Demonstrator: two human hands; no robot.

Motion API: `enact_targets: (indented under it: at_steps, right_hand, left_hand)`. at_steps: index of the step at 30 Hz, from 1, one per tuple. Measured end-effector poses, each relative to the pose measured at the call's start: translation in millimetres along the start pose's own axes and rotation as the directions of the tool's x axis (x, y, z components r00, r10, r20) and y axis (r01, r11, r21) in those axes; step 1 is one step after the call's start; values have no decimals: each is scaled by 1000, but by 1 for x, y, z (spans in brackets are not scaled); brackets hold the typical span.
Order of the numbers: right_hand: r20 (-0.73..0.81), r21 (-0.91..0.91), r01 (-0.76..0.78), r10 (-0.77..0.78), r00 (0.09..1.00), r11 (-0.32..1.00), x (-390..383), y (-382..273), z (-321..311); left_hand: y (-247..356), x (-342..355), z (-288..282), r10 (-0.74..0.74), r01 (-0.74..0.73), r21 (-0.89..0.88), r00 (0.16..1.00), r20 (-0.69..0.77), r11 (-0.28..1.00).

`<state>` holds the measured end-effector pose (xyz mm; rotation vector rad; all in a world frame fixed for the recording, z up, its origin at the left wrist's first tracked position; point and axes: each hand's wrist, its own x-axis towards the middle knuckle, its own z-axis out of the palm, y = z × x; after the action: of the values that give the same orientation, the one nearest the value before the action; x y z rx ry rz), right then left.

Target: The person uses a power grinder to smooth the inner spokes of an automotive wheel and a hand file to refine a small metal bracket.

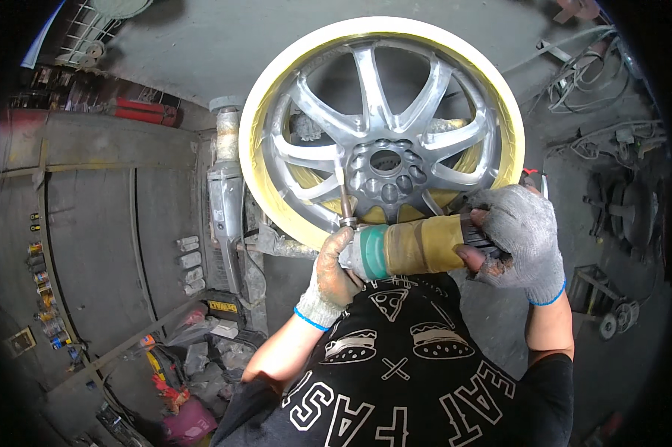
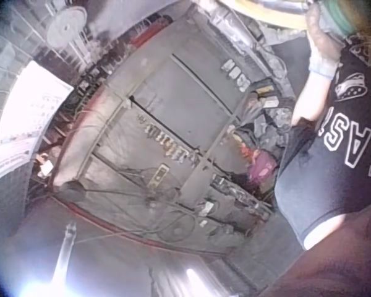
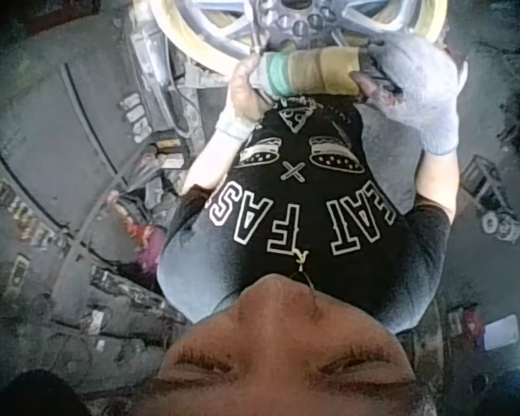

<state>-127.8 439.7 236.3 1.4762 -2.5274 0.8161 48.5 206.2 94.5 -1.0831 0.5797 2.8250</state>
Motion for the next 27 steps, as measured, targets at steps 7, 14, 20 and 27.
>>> enact_targets:
  at_steps: [7, 14, 20, 27]
  right_hand:
    - [-1, 7, -25, 25, 1000, 1000, -6, 0, 4]
    - [1, 40, -54, 54, 999, 998, -15, 2, 7]
    - [-15, 33, -53, 53, 998, 998, -18, -2, 15]
    - [-27, 46, -80, 81, 996, 996, -18, -5, 14]
  left_hand:
    - [2, 0, -1, -10, 11, 26, 998, -55, 1000]
    - [1, -1, -7, 8, -7, 56, 1000, -22, 998]
    - [11, -6, 4, 48, -49, 58, 999, 15, 997]
    - [9, -5, 3, 73, -67, 108, 996, -53, 992]
